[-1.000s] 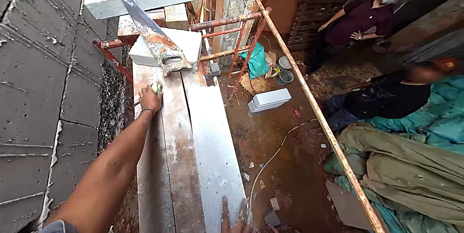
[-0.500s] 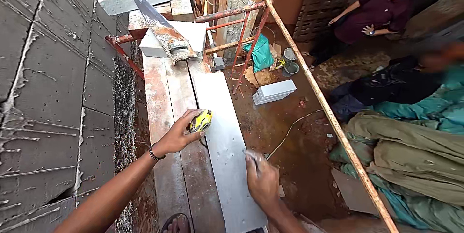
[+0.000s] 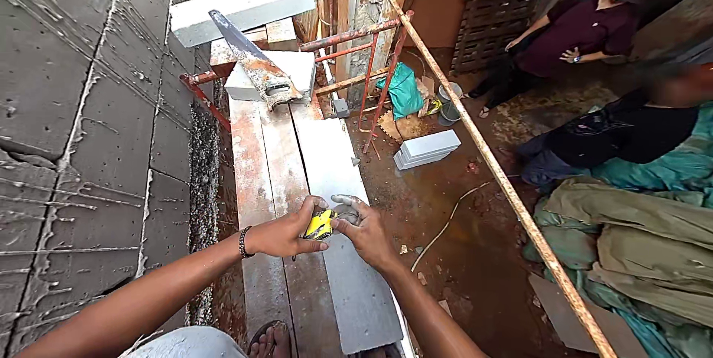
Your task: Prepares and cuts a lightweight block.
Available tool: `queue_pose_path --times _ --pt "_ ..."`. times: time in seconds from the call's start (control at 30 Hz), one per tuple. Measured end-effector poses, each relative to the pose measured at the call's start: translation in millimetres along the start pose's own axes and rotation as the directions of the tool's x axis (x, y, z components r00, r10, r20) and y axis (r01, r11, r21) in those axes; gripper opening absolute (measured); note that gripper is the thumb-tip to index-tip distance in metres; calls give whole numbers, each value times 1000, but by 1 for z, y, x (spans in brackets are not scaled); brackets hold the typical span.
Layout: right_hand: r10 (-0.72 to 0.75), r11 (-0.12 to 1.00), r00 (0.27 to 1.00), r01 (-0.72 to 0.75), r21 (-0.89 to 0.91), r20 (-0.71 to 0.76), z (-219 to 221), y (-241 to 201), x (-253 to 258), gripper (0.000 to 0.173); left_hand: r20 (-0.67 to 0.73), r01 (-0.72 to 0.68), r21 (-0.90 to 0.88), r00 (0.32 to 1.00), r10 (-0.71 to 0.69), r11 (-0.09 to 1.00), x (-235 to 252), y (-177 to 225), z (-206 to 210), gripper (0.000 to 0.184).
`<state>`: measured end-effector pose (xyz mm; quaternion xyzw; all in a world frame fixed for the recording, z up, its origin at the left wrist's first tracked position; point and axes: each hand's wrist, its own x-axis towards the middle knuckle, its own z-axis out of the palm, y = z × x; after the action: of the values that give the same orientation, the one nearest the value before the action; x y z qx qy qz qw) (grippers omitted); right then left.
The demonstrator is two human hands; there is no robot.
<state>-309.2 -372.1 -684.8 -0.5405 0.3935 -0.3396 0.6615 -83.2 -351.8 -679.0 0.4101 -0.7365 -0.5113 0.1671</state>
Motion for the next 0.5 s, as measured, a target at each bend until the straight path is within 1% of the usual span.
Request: queue_pose_path --times 0.1,0.2,0.3,0.37,0.43,0.47,0.5 --pt "-37 995 998 41 -89 46 -1 -4 8 23 -23 46 137 999 -44 989 2 10 -13 90" --pt "-54 983 998 60 -172 38 1 -9 16 23 -57 88 303 996 -74 949 6 18 -24 94" --pt "-62 973 997 72 -221 49 1 -11 24 24 -62 79 432 996 -58 898 10 24 -34 93" --pt "-82 958 993 103 -269 86 1 -11 27 25 -34 70 507 998 -61 859 12 32 -41 92" --pt "-67 951 983 114 -288 169 -3 -16 30 24 -11 81 533 996 -89 842 15 39 -46 92" --pt "-45 954 975 107 -279 219 -7 -21 32 22 -12 92 533 995 -101 841 17 39 -49 89" --pt "-27 963 967 93 -252 254 -12 -25 35 21 -26 98 537 995 -100 838 18 36 -54 82"
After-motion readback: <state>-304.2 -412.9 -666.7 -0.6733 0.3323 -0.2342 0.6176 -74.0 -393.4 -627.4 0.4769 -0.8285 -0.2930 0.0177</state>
